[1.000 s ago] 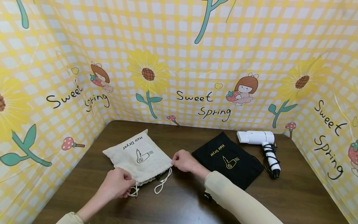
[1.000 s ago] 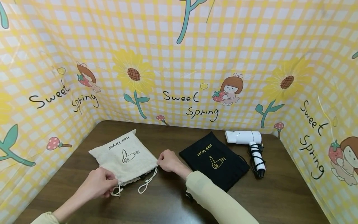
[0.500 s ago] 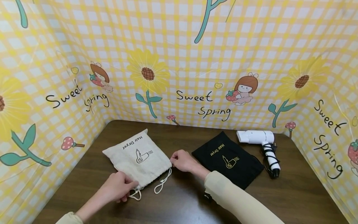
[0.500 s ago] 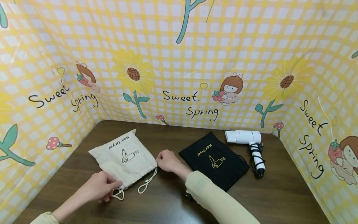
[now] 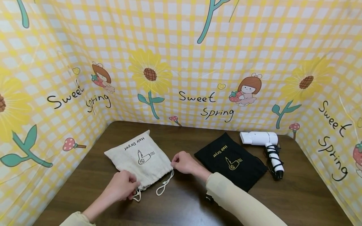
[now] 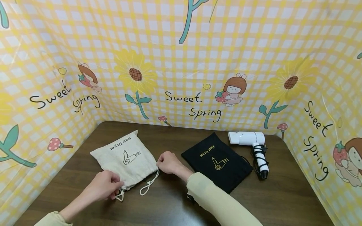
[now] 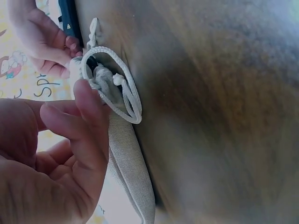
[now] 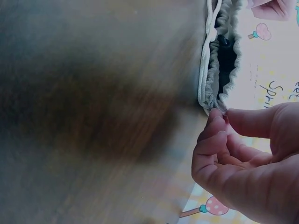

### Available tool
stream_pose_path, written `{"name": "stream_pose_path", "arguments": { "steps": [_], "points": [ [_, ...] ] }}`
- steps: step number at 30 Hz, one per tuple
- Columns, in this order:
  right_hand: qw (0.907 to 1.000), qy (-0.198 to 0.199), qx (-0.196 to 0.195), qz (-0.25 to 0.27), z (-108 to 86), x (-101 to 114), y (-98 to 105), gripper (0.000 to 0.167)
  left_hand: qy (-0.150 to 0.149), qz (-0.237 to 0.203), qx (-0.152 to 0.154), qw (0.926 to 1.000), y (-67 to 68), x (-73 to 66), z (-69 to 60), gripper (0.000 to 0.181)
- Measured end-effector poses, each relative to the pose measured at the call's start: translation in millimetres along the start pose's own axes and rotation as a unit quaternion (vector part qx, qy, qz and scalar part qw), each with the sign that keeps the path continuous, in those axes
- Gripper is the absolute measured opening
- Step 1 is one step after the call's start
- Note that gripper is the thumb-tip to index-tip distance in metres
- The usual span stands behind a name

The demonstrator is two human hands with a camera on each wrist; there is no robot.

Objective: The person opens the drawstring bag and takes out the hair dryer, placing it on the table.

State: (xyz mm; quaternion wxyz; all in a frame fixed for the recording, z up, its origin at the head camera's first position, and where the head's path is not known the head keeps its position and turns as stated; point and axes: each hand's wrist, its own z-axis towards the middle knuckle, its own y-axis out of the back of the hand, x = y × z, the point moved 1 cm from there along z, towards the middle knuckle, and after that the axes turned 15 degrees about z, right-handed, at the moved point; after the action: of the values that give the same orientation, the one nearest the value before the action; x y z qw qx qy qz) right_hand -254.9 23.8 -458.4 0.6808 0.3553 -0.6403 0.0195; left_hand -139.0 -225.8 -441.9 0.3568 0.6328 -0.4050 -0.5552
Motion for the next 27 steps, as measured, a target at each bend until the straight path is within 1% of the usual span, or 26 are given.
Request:
{"name": "stream_pose_path", "arguments": {
  "steps": [5, 9, 15, 22, 25, 27],
  "points": [
    [1.0, 0.0, -0.009, -0.002, 0.5, -1, 0, 0.014, 0.002, 0.009, -0.015, 0.9998, 4.8, -0.6, -1.8, 0.042],
    [0.9999, -0.001, -0.014, -0.003, 1.4, -2, 2, 0.015, 0.01, 0.003, -0.017, 0.9998, 10.4, -0.4, -4.3, 0.042],
    [0.9998, -0.011, -0.019, -0.001, 1.7, 0, 6, 0.015, 0.003, 0.017, -0.024, 0.9996, 17.9, 1.2, -5.8, 0.04],
    [0.9997, -0.009, -0.023, 0.0, 1.2, 2, 7, 0.013, 0.004, 0.013, -0.022, 0.9997, 21.4, 2.9, -7.7, 0.041],
    [0.9998, 0.003, -0.016, 0.005, 5.1, -4, 7, 0.013, 0.001, 0.015, -0.026, 0.9996, 21.4, 3.4, -8.6, 0.04],
    [0.9996, 0.025, -0.011, -0.005, 13.9, -21, 4, 0.015, -0.004, 0.021, -0.029, 0.9994, 20.5, 3.8, -9.0, 0.04]
  ]
}}
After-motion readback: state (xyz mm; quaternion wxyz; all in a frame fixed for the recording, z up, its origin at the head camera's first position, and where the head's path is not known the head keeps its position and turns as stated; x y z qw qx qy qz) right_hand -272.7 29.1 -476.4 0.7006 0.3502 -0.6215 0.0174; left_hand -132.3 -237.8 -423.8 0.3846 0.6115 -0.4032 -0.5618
